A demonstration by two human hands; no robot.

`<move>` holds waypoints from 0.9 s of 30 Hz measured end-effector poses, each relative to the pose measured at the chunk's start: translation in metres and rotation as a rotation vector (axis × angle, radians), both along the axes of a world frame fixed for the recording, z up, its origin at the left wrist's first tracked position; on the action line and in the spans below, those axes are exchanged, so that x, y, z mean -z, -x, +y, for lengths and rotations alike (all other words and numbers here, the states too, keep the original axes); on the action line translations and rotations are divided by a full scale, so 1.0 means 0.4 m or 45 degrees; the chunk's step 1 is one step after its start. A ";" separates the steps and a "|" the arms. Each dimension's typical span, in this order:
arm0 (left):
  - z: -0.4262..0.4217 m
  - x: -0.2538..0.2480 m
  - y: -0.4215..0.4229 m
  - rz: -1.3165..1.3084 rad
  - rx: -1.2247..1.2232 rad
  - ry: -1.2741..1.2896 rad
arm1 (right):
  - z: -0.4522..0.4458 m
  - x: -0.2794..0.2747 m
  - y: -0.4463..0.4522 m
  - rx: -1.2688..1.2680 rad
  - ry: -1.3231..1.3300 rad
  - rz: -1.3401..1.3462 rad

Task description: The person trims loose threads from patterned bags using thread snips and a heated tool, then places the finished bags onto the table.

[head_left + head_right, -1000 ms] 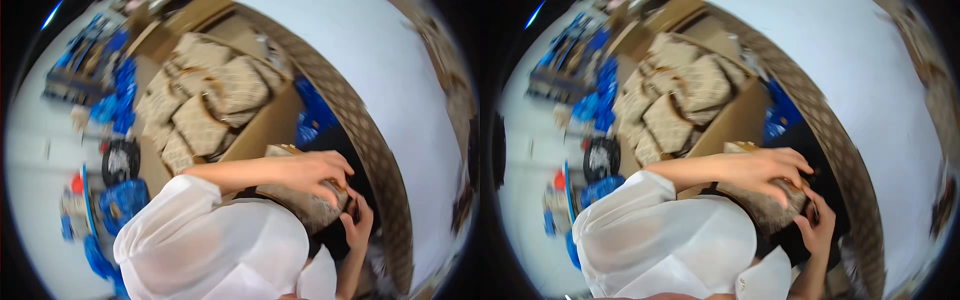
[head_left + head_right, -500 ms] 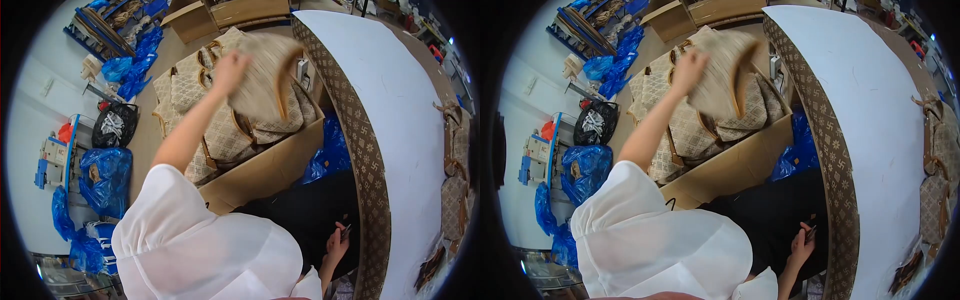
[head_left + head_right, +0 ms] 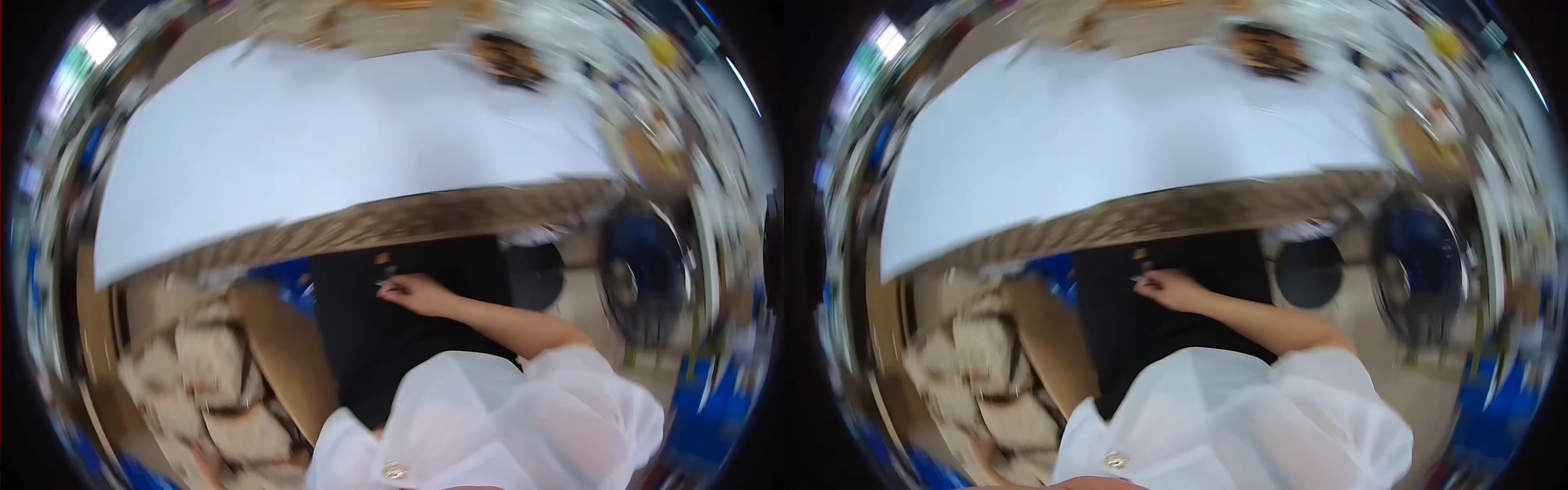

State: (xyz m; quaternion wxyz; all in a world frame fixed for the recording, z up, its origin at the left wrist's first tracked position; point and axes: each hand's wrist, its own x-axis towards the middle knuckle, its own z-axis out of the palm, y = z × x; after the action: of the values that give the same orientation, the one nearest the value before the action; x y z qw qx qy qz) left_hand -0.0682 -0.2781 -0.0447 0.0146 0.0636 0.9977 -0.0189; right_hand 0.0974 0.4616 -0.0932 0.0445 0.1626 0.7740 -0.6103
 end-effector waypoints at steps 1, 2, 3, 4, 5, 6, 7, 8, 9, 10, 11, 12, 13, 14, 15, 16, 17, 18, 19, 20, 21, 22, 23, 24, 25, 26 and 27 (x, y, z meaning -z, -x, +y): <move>0.144 -0.006 0.175 -0.001 0.178 -0.029 | -0.003 -0.004 0.003 0.022 -0.075 0.019; 0.278 -0.027 0.299 0.015 0.340 -0.045 | -0.005 -0.008 0.005 0.015 -0.104 0.084; 0.401 -0.069 0.362 0.049 0.454 -0.055 | 0.002 -0.025 0.009 -0.019 -0.121 0.013; 0.513 -0.093 0.417 0.075 0.554 -0.068 | -0.006 0.025 0.013 0.041 -0.004 0.213; 0.612 -0.128 0.449 0.109 0.637 -0.078 | 0.015 -0.049 -0.019 0.068 0.015 0.263; 0.702 -0.177 0.468 0.141 0.711 -0.075 | 0.026 -0.035 -0.025 0.022 0.028 0.295; 0.788 -0.221 0.480 0.170 0.782 -0.069 | 0.035 -0.045 -0.030 0.020 -0.021 0.260; 0.871 -0.255 0.491 0.196 0.853 -0.066 | 0.034 -0.017 -0.026 0.058 -0.018 0.303; 0.960 -0.278 0.493 0.220 0.921 -0.072 | 0.039 0.012 -0.018 0.094 -0.026 0.341; 1.048 -0.301 0.499 0.240 0.992 -0.070 | 0.047 0.015 -0.009 0.128 -0.030 0.375; 1.130 -0.320 0.496 0.260 1.059 -0.069 | 0.057 0.017 -0.002 0.158 -0.037 0.407; 1.208 -0.339 0.492 0.278 1.124 -0.066 | 0.067 0.014 0.006 0.187 -0.005 0.432; 1.285 -0.354 0.484 0.294 1.189 -0.064 | 0.079 0.015 0.014 0.216 0.026 0.456; 1.360 -0.368 0.474 0.308 1.252 -0.062 | 0.089 0.023 0.024 0.246 0.085 0.451; 1.430 -0.381 0.462 0.322 1.311 -0.059 | 0.093 0.035 0.040 0.273 0.147 0.449; 1.495 -0.396 0.449 0.336 1.368 -0.053 | 0.094 0.061 0.061 0.272 0.250 0.482; 1.558 -0.411 0.434 0.355 1.420 -0.049 | 0.099 0.076 0.076 0.265 0.350 0.521; 1.617 -0.423 0.415 0.373 1.466 -0.049 | 0.100 0.089 0.085 0.274 0.346 0.516; 1.671 -0.435 0.396 0.389 1.508 -0.049 | 0.104 0.091 0.090 0.279 0.344 0.509; 1.720 -0.446 0.376 0.404 1.543 -0.049 | 0.109 0.099 0.103 0.248 0.422 0.409; 1.762 -0.458 0.355 0.422 1.573 -0.050 | 0.113 0.108 0.114 0.210 0.499 0.312; 1.803 -0.470 0.331 0.441 1.599 -0.052 | 0.111 0.110 0.114 0.223 0.497 0.322; 1.845 -0.486 0.307 0.461 1.624 -0.051 | 0.110 0.105 0.112 0.208 0.574 0.336; 1.887 -0.502 0.283 0.482 1.652 -0.051 | 0.119 0.106 0.110 0.194 0.650 0.351; 1.938 -0.521 0.258 0.504 1.686 -0.049 | 0.137 0.086 0.092 0.213 0.649 0.368; 1.993 -0.540 0.233 0.524 1.726 -0.048 | 0.148 0.065 0.072 0.155 0.692 0.363; 2.052 -0.563 0.195 0.541 1.768 -0.047 | 0.159 0.064 0.064 0.100 0.736 0.358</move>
State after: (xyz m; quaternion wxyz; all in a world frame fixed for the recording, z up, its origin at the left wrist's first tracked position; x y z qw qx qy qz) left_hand -0.1464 0.5427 0.1804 -0.1961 0.6776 0.7085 -0.0189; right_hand 0.0718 0.5252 -0.1189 -0.0420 0.0871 0.5605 -0.8225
